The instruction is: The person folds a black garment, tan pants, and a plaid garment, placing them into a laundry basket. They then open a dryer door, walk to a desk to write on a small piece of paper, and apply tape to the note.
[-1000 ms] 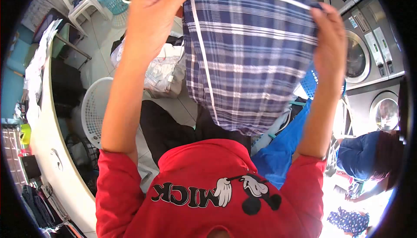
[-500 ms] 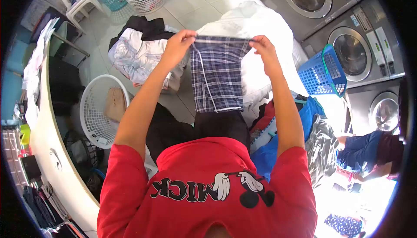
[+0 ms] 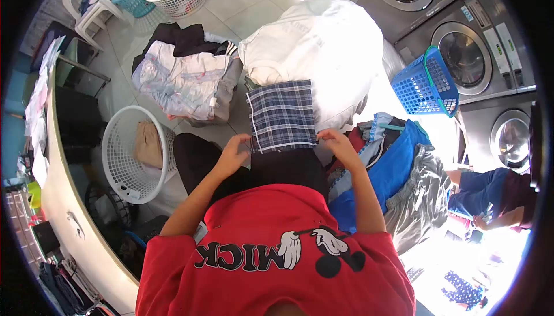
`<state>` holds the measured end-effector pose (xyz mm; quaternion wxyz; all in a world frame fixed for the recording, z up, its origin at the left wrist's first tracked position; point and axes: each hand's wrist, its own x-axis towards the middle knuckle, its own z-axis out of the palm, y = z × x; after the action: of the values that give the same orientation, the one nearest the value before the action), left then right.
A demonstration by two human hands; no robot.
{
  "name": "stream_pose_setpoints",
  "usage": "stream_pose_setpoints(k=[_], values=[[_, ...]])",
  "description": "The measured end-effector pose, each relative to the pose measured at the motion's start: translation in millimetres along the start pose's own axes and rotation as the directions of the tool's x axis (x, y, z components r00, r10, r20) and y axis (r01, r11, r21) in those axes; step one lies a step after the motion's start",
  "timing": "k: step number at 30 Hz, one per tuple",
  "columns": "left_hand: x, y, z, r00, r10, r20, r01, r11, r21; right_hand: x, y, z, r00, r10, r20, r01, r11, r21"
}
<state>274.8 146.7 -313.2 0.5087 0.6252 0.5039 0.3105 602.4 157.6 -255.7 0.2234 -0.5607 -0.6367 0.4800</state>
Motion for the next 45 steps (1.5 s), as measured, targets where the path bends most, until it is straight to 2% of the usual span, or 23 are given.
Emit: stream_pose_setpoints(k=[1,2,3,4,5,6,9,10,12,14,18,21,23,28,30,31,32,33,36,40,42,44,45], values=[[5.3,-12.7,3.0,0.99,-0.143,-0.009,0.138,0.973,-0.185,7.7,-0.4,-1.2,0.975,0.218,-0.033,-0.204,0.948,0.245],[13.2,-7.1,3.0,0.991,-0.136,-0.015,0.131,0.975,-0.182,15.5,-2.3,-1.3,0.907,0.422,-0.012,-0.366,0.799,0.477],[22.7,3.9,5.9,0.931,-0.364,0.01,0.352,0.89,-0.29,22.3,-4.3,3.3,0.911,0.411,-0.015,-0.355,0.804,0.476],[32.5,13.4,8.7,0.822,-0.566,0.059,0.541,0.746,-0.388,31.8,-6.0,10.7,0.875,0.485,-0.009,-0.39,0.715,0.58],[41.9,6.8,14.4,0.826,-0.547,0.135,0.534,0.684,-0.497,40.8,-6.0,17.6,0.833,0.554,0.01,-0.415,0.612,0.674],[48.8,5.7,15.7,0.831,-0.542,0.125,0.525,0.69,-0.499,48.7,-0.1,24.5,0.839,0.544,0.009,-0.407,0.618,0.672],[64.7,8.0,8.9,0.746,-0.589,0.311,0.63,0.472,-0.616,67.0,3.9,39.2,0.85,0.491,-0.191,-0.184,0.617,0.766],[65.7,6.4,9.8,0.747,-0.592,0.302,0.625,0.473,-0.621,69.5,4.2,39.0,0.855,0.485,-0.184,-0.186,0.617,0.764],[65.9,13.0,17.1,0.797,-0.601,0.066,0.448,0.514,-0.731,71.1,4.9,36.3,0.869,0.462,-0.176,-0.142,0.574,0.806],[64.8,26.0,12.3,0.767,-0.64,0.037,0.432,0.474,-0.767,76.9,6.6,36.6,0.885,0.432,-0.175,-0.1,0.541,0.835],[63.6,30.9,10.9,0.822,-0.567,0.039,0.39,0.513,-0.765,79.1,-4.0,26.4,0.943,0.307,-0.127,-0.103,0.633,0.767],[65.8,27.4,3.8,0.929,-0.368,0.029,0.279,0.65,-0.706,79.2,-14.0,15.3,0.97,0.243,-0.004,-0.164,0.667,0.726],[67.9,38.9,-5.7,0.938,-0.344,0.028,0.285,0.726,-0.626,78.7,-26.5,5.5,0.982,0.172,0.074,-0.183,0.798,0.575],[68.6,60.2,-19.9,0.973,-0.2,-0.114,0.134,0.895,-0.425,76.0,-57.0,-6.3,0.997,0.077,0.018,-0.078,0.911,0.406],[71.3,62.3,-25.1,0.977,-0.124,-0.174,0.065,0.948,-0.313,75.5,-68.0,-8.0,0.984,-0.141,-0.11,0.153,0.982,0.107],[71.1,63.0,-28.4,0.972,-0.029,-0.233,0.008,0.996,-0.091,75.5,-73.7,-9.0,0.984,-0.142,-0.11,0.154,0.982,0.106],[70.7,67.4,-32.1,0.96,0.076,-0.27,-0.039,0.99,0.138,75.9,-79.4,-9.9,0.974,-0.187,-0.127,0.182,0.982,-0.05],[70.4,70.5,-35.4,0.959,0.077,-0.273,-0.04,0.99,0.138,76.1,-83.8,-10.3,0.963,-0.233,-0.136,0.203,0.957,-0.206],[66.3,77.5,-45.6,0.943,0.176,-0.282,-0.097,0.957,0.275,75.5,-91.4,-8.2,0.926,-0.336,-0.172,0.276,0.914,-0.297],[51.7,86.4,-66.5,0.972,0.048,-0.23,0.013,0.967,0.256,73.4,-107.9,-9.7,0.973,-0.221,-0.064,0.196,0.941,-0.275],[46.2,83.6,-75.4,0.976,0.012,-0.218,0.034,0.978,0.208,73.7,-113.6,-10.0,0.992,-0.128,0.017,0.129,0.989,-0.069],[42.8,84.4,-82.2,0.833,0.421,-0.36,-0.274,0.878,0.392,81.1,-106.6,-5.8,0.983,-0.184,-0.007,0.179,0.964,-0.196],[38.9,90.3,-84.6,0.83,0.417,-0.37,-0.267,0.88,0.392,84.1,-107.9,-2.3,0.976,-0.209,-0.057,0.209,0.978,-0.001]])
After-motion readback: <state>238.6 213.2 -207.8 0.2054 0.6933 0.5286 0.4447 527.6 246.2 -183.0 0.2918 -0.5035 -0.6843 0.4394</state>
